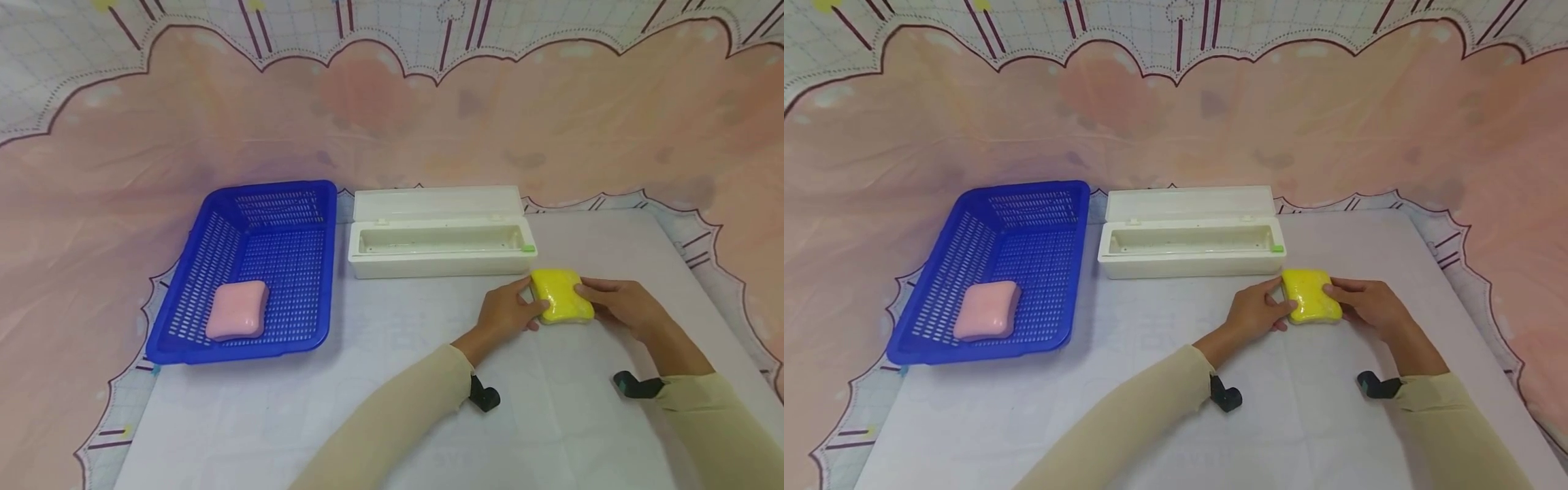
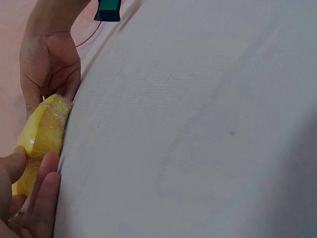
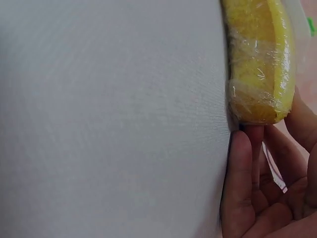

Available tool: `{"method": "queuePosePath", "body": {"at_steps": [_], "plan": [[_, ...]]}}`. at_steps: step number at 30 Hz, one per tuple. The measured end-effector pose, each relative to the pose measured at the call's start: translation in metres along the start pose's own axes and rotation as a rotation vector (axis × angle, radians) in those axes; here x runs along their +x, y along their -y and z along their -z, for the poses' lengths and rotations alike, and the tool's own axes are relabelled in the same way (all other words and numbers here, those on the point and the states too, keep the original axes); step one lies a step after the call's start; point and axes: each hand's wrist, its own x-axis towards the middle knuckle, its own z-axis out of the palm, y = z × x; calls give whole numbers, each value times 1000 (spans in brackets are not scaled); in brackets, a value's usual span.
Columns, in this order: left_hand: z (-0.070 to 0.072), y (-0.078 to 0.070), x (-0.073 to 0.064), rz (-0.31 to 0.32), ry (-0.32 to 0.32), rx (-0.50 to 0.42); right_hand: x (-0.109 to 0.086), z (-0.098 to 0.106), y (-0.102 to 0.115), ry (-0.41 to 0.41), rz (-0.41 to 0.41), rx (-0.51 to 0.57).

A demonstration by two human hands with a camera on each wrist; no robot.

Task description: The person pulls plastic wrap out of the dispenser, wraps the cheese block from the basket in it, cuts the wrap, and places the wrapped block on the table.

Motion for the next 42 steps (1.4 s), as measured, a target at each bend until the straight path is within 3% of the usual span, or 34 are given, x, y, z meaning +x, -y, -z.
{"method": "queuePosePath", "body": {"at_steps": [4, 6, 8, 10, 13, 15, 17, 18, 21, 23, 26, 30, 34, 42], "plan": [[6, 7, -3, -15, 6, -40, 2, 1, 3, -1, 23, 48], [12, 13, -8, -5, 14, -64, 2, 0, 6, -43, 14, 72], [21, 18, -17, -2, 14, -51, 1, -4, 10, -142, 22, 80], [36, 21, -30, -17, 6, 17, -3, -8, 17, -284, 54, 46], [71, 21, -53, -142, -47, 198, -11, -17, 35, -478, 172, -49], [101, 18, -65, -230, -128, 351, -16, -22, 53, -530, 299, -133], [131, 14, -72, -299, -236, 476, -19, -27, 72, -507, 418, -206], [146, 11, -74, -304, -282, 524, -19, -30, 82, -476, 471, -245], [185, 2, -70, -247, -334, 648, -15, -39, 109, -359, 611, -373], [206, -4, -63, -170, -274, 715, -7, -46, 124, -277, 673, -445], [231, -6, -50, -75, -113, 824, 7, -55, 139, -181, 717, -523], [252, 2, -35, -40, 65, 886, 24, -60, 150, -103, 677, -543], [265, 12, -26, -46, 135, 836, 33, -59, 151, -70, 613, -520], [283, 17, -9, -64, 184, 779, 43, -48, 151, -7, 562, -457]]}}
